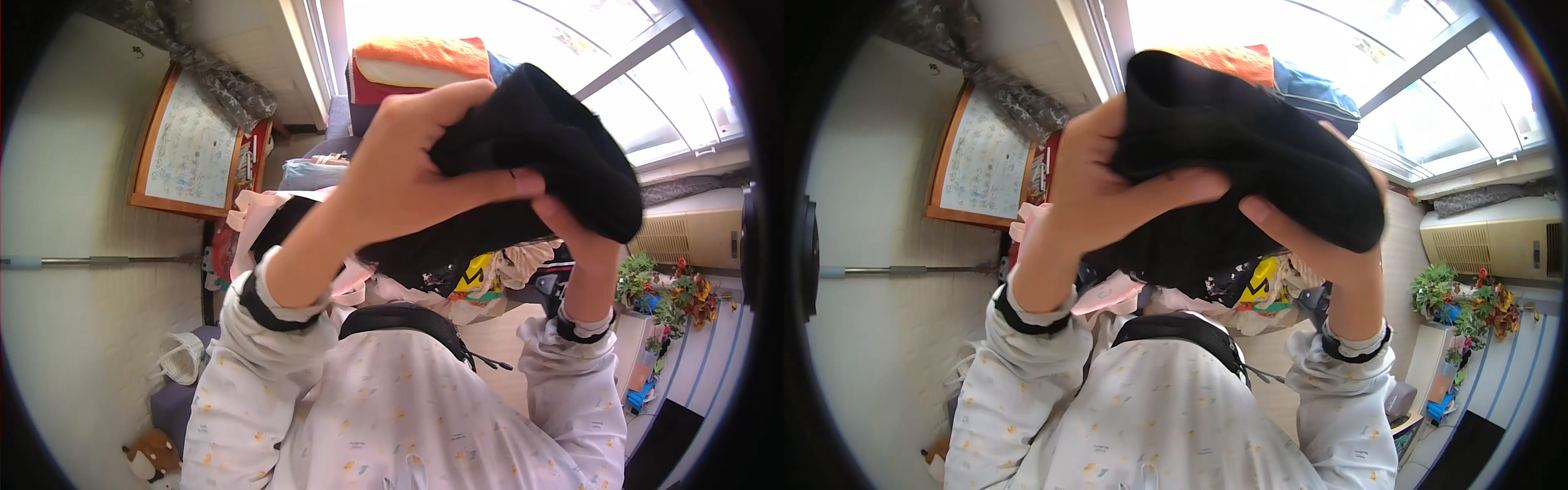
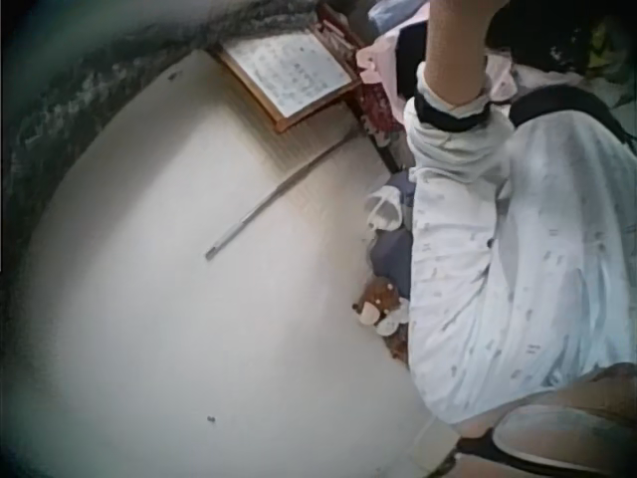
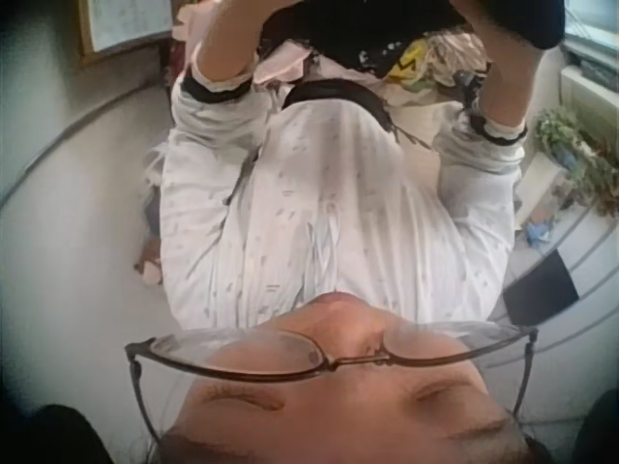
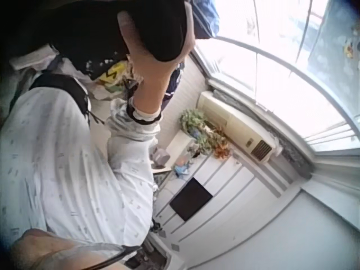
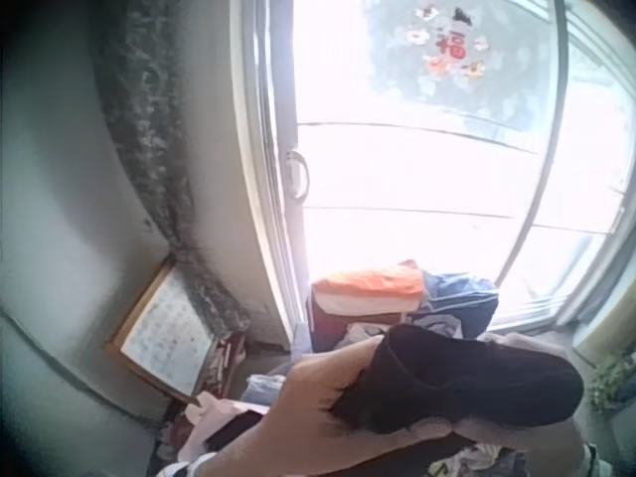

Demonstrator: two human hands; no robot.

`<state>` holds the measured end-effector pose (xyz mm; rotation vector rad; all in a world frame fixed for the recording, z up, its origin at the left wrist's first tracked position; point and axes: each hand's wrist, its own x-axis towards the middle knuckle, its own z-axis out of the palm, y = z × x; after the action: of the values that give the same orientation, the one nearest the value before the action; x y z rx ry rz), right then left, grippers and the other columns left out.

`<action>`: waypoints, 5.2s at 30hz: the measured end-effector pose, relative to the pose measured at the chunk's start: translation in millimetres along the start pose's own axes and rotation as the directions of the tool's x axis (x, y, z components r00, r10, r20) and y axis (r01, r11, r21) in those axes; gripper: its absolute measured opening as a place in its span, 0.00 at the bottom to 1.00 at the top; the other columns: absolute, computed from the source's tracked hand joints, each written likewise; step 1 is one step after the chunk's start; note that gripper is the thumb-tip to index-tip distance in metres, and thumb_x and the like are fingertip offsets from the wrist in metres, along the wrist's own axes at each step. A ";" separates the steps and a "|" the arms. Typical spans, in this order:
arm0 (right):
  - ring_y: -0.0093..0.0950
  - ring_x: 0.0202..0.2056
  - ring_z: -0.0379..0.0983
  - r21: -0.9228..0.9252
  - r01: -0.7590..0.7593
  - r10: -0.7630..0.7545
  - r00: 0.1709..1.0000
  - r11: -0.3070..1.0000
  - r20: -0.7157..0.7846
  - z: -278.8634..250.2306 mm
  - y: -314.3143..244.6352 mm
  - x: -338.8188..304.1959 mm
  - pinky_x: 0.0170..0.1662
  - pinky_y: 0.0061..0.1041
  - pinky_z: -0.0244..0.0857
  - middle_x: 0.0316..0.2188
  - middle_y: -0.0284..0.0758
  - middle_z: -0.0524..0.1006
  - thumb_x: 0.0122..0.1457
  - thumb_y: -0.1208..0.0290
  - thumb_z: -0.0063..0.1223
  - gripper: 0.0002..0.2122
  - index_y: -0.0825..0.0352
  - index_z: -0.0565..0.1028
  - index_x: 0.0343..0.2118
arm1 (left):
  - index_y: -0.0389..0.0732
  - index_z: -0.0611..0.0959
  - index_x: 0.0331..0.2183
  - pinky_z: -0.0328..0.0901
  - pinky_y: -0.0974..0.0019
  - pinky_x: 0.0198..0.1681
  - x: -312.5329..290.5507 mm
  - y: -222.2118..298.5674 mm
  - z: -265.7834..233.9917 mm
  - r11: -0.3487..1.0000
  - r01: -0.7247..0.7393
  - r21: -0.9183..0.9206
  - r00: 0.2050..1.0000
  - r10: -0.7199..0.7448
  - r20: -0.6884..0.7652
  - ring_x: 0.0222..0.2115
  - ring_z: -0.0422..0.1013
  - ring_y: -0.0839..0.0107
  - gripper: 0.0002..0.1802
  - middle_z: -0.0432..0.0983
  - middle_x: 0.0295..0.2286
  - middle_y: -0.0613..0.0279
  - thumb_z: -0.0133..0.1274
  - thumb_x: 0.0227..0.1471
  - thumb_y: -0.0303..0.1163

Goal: The recorder is seen picking up clothes and packing them into a small pink bag.

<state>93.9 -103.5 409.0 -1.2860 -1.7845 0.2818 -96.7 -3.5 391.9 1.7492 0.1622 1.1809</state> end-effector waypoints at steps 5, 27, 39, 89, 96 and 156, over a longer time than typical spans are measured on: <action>0.32 0.42 0.72 0.242 0.023 -0.060 0.987 0.970 0.147 3.6 -69.1 39.2 0.49 0.26 0.62 0.40 0.41 0.75 0.47 0.76 0.60 0.19 0.75 0.73 0.43 | 0.39 0.71 0.52 0.62 0.62 0.52 4.8 -7.6 -65.5 0.503 0.397 -0.768 0.911 -0.116 0.395 0.43 0.70 0.69 0.44 0.75 0.40 0.56 0.40 0.49 0.68; 0.27 0.37 0.74 0.607 -0.512 0.497 0.842 0.608 0.211 95.3 25.9 132.6 0.42 0.24 0.68 0.34 0.36 0.77 0.50 0.70 0.60 0.15 0.71 0.74 0.40 | 0.38 0.68 0.53 0.63 0.62 0.51 -204.2 -47.0 -30.5 0.306 0.164 -0.938 0.505 -0.843 -0.187 0.44 0.70 0.67 0.45 0.73 0.43 0.56 0.40 0.49 0.68; 0.44 0.63 0.47 0.284 0.125 -0.304 0.553 0.951 0.776 129.3 -25.6 11.3 0.63 0.43 0.38 0.58 0.45 0.61 0.42 0.44 0.62 0.37 0.64 0.68 0.52 | 0.37 0.66 0.54 0.63 0.61 0.51 -217.9 -38.4 -25.9 0.366 0.158 -0.917 0.447 -0.855 -0.264 0.44 0.70 0.66 0.46 0.72 0.44 0.55 0.40 0.49 0.68; 0.37 0.47 0.71 -0.390 -0.531 0.566 0.219 0.753 0.795 393.0 102.9 -17.2 0.51 0.30 0.63 0.45 0.45 0.75 0.43 0.61 0.61 0.28 0.66 0.72 0.49 | 0.39 0.58 0.57 0.57 0.63 0.55 -328.7 -117.1 -123.3 0.325 0.858 -0.397 -0.068 -0.695 -0.716 0.52 0.59 0.59 0.40 0.59 0.51 0.50 0.43 0.37 0.15; 0.37 0.49 0.70 -0.517 -0.243 0.570 0.287 0.821 0.770 389.9 90.8 11.5 0.52 0.30 0.62 0.47 0.44 0.73 0.42 0.60 0.61 0.27 0.65 0.73 0.48 | 0.41 0.58 0.58 0.65 0.61 0.49 -309.1 -107.5 -132.2 0.244 0.678 -0.694 -0.239 -0.819 -0.521 0.49 0.65 0.59 0.39 0.62 0.50 0.51 0.41 0.41 0.14; 0.39 0.50 0.67 -0.224 0.081 0.140 0.568 0.971 0.811 481.8 95.4 -43.1 0.47 0.38 0.65 0.50 0.35 0.67 0.49 0.76 0.52 0.22 0.61 0.69 0.50 | 0.39 0.71 0.23 0.63 0.51 0.23 -338.8 -41.4 -191.1 -0.265 0.819 0.508 0.335 -0.497 -0.800 0.22 0.72 0.51 0.14 0.75 0.21 0.54 0.49 0.53 0.38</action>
<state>-208.0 45.4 48.8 -1.4764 -2.6625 0.8290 -402.9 -53.8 153.7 1.7175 2.2689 0.2224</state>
